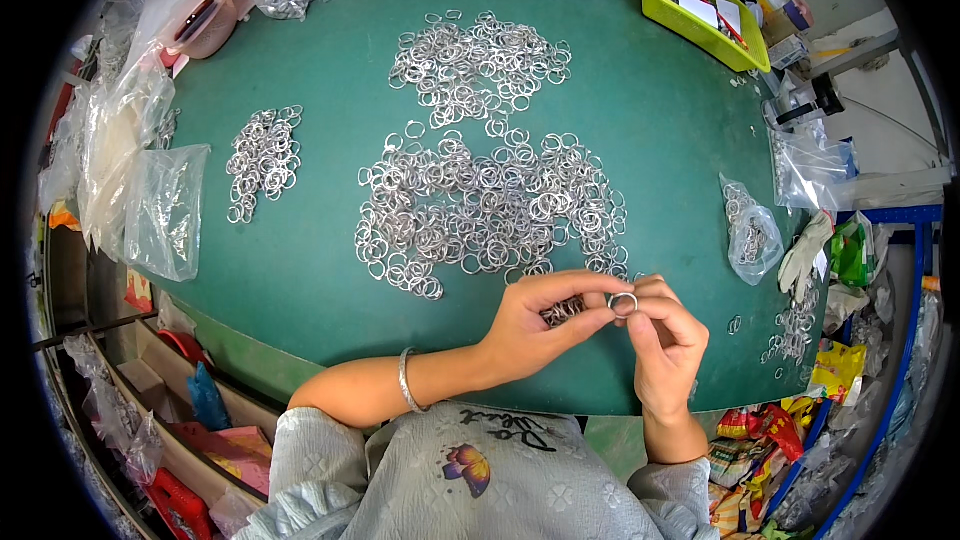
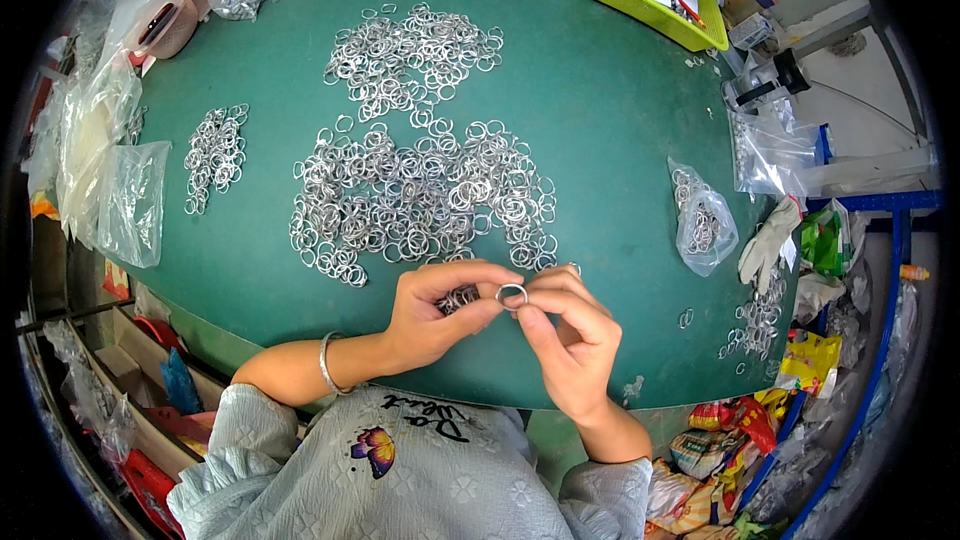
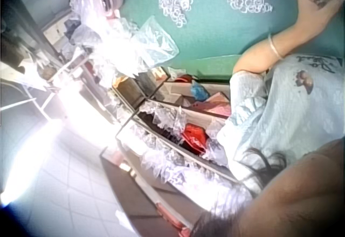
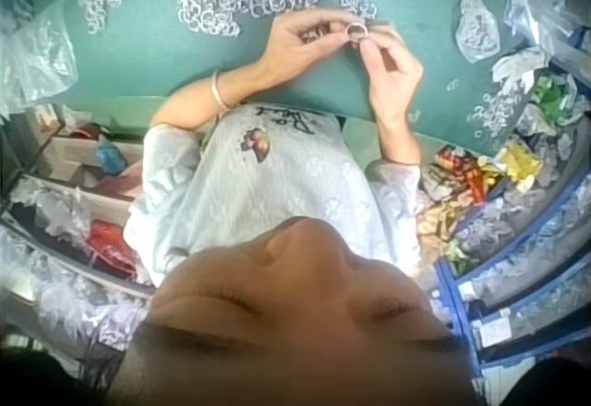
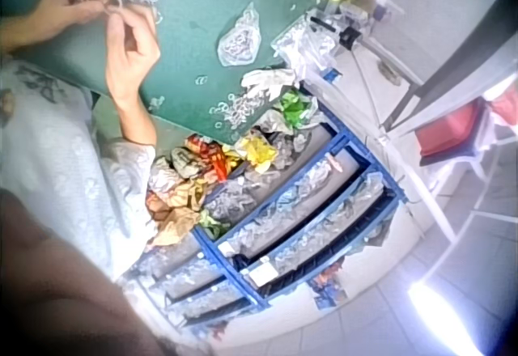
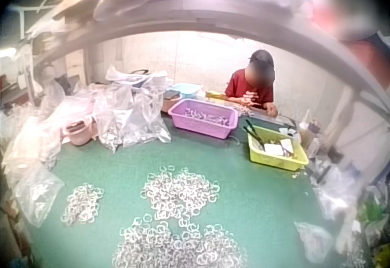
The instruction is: The person sorts small metal rings by hand on a green workbench, picking them up from a pile and placing them into a small clear plastic bag.
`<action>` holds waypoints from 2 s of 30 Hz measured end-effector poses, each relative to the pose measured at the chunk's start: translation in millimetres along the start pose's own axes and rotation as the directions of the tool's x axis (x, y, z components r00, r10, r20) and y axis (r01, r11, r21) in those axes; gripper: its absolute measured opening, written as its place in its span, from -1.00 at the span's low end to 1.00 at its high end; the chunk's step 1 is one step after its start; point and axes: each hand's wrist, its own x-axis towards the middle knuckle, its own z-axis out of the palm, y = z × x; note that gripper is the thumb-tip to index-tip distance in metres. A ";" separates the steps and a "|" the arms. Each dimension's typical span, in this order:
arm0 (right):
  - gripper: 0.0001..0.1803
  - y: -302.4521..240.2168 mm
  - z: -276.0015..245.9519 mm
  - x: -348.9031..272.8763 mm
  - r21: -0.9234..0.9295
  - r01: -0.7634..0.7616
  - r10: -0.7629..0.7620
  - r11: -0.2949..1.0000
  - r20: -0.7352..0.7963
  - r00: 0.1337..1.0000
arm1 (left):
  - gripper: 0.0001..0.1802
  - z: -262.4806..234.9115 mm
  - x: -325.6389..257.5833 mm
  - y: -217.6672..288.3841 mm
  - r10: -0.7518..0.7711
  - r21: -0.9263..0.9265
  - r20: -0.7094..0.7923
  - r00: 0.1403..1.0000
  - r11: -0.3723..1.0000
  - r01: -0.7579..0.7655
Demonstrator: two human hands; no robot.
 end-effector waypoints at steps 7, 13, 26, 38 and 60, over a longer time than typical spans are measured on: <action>-0.92 -1.4 1.3 -0.6 0.017 -0.012 0.012 1.000 -0.007 1.000 | -0.81 1.5 0.1 -1.6 -0.011 -0.055 -0.014 1.000 0.998 0.010; -0.94 -3.5 3.2 -1.1 0.069 -0.047 0.048 0.996 -0.002 0.999 | -0.84 1.3 -0.1 -1.2 -0.032 -0.105 -0.022 0.999 0.994 0.029; -0.92 -3.9 0.4 -2.9 0.265 -0.238 0.229 0.934 0.068 0.971 | -0.85 0.0 1.5 -1.0 0.143 0.051 0.003 0.990 0.988 -0.143; -0.89 1.4 -4.6 -2.9 0.288 -0.270 0.248 0.919 0.112 0.962 | -0.84 0.1 0.6 0.6 0.150 0.156 0.079 0.986 0.975 -0.161; -0.84 -5.3 1.9 -2.4 0.277 -0.296 0.280 0.914 0.098 0.955 | -0.91 0.7 2.5 3.0 -0.063 -0.055 -0.071 0.995 0.997 0.059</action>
